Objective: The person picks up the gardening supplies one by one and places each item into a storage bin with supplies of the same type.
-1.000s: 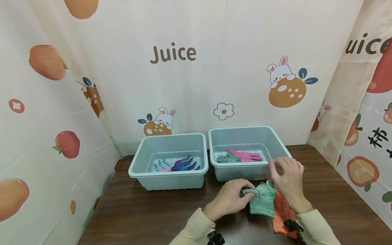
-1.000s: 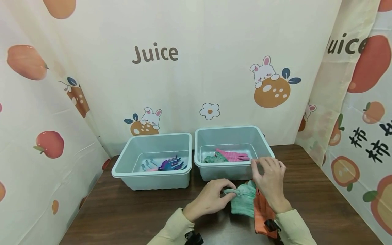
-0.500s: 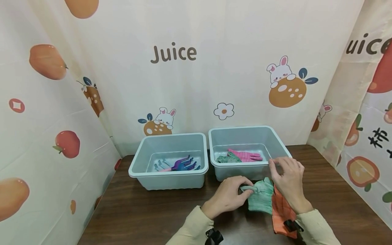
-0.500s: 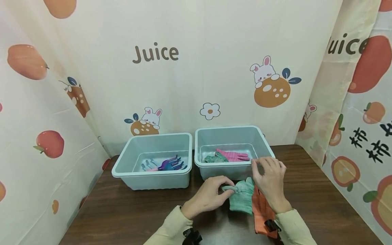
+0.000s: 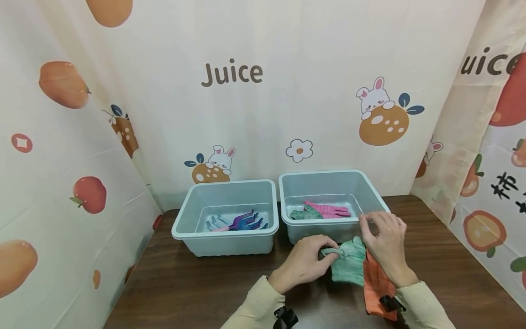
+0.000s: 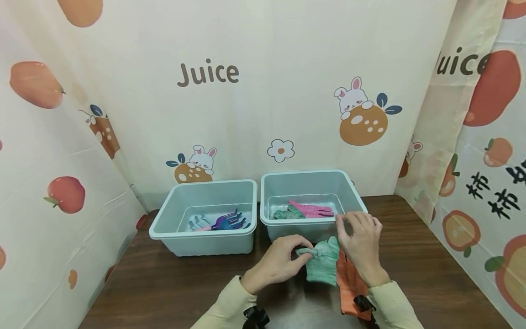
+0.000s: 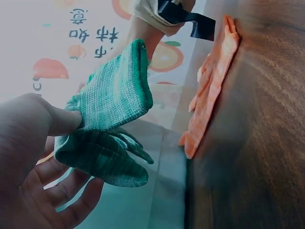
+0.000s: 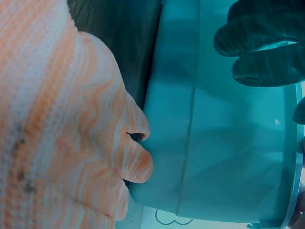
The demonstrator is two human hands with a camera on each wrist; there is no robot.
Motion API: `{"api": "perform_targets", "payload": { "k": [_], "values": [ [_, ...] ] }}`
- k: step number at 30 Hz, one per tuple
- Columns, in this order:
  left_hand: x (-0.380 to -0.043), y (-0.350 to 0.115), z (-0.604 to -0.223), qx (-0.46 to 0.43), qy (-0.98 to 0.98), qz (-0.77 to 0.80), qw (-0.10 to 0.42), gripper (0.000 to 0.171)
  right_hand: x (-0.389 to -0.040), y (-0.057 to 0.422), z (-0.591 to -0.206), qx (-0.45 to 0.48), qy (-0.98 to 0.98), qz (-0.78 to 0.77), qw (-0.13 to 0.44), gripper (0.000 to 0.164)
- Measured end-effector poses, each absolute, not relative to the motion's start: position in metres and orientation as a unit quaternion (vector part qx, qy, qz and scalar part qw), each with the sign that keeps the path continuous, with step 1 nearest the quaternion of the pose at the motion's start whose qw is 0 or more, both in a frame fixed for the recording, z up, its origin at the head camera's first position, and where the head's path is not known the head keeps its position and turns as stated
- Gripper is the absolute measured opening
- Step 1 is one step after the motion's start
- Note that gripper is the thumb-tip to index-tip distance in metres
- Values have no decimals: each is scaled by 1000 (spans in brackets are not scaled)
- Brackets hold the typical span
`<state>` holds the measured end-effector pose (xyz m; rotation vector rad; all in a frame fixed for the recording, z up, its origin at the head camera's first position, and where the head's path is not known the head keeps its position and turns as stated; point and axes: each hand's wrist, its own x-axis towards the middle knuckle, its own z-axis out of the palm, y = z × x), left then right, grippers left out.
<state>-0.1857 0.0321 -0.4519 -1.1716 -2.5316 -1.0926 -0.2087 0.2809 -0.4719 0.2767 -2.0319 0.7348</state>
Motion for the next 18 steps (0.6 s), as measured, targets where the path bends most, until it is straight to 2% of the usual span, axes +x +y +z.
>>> {"api": "perform_targets", "payload": {
  "k": [18],
  "values": [
    [-184,34,-439,-390,-826,-393,108,14,-207,281,-470,117,-827,300,460,5]
  ]
}}
